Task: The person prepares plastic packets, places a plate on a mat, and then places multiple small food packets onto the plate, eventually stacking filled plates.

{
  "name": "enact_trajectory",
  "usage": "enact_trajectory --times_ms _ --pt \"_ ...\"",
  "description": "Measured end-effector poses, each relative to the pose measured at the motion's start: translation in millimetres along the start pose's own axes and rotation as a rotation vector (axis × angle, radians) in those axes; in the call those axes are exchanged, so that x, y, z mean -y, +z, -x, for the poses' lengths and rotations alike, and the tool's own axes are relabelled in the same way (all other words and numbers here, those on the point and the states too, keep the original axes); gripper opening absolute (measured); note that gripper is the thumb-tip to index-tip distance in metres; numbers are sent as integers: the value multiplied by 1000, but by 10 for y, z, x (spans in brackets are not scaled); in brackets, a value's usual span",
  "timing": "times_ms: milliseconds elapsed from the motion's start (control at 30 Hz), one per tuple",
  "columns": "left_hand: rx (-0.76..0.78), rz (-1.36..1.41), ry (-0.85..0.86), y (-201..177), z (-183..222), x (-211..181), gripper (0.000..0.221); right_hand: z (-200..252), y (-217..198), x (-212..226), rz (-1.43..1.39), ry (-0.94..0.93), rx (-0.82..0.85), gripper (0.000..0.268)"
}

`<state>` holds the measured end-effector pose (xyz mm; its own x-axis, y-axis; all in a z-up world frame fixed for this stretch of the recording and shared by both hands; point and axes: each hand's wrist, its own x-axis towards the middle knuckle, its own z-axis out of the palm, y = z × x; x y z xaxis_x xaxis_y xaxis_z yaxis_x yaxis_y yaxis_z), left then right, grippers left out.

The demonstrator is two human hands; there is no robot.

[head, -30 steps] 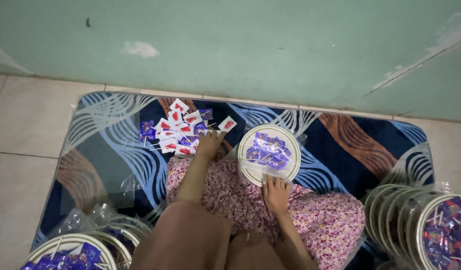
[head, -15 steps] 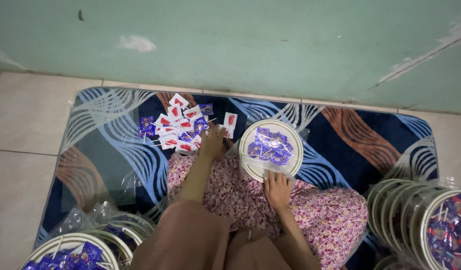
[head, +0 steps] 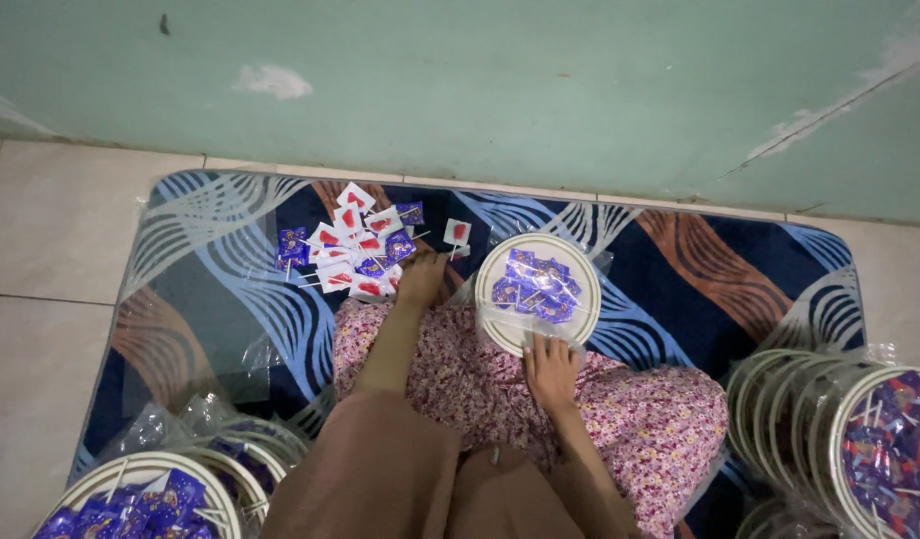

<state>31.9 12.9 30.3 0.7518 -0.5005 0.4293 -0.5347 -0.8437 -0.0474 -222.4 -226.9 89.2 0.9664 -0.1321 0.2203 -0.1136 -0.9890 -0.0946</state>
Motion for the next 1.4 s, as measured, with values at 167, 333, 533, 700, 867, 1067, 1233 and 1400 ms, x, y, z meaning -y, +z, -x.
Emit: enact_trajectory --times_ms 167,333,533,700,867,1067,1233,1400 --pt "145 396 -249 -712 -185 -97 18 30 -14 -6 -72 17 22 42" --pt "216 986 -581 -1399 -220 -330 35 -25 -228 -28 -349 101 -71 21" --pt "307 1747 -931 -1881 79 -1323 39 -208 -731 42 -1182 479 201 40" --pt "371 1766 -1013 -1132 642 -1811 30 -143 -827 -104 -1378 506 193 27" --pt "464 1572 -948 -1143 948 -1896 55 150 -1031 -332 -1078 714 249 31" --pt "456 1171 -845 -1650 616 -1987 69 84 -1382 -167 -868 736 362 46" --pt "316 775 -583 -1337 615 -1986 30 82 -592 -185 -774 538 194 36" --pt "-253 198 -19 -1195 561 -1827 8 62 -332 -33 -538 318 -38 21"
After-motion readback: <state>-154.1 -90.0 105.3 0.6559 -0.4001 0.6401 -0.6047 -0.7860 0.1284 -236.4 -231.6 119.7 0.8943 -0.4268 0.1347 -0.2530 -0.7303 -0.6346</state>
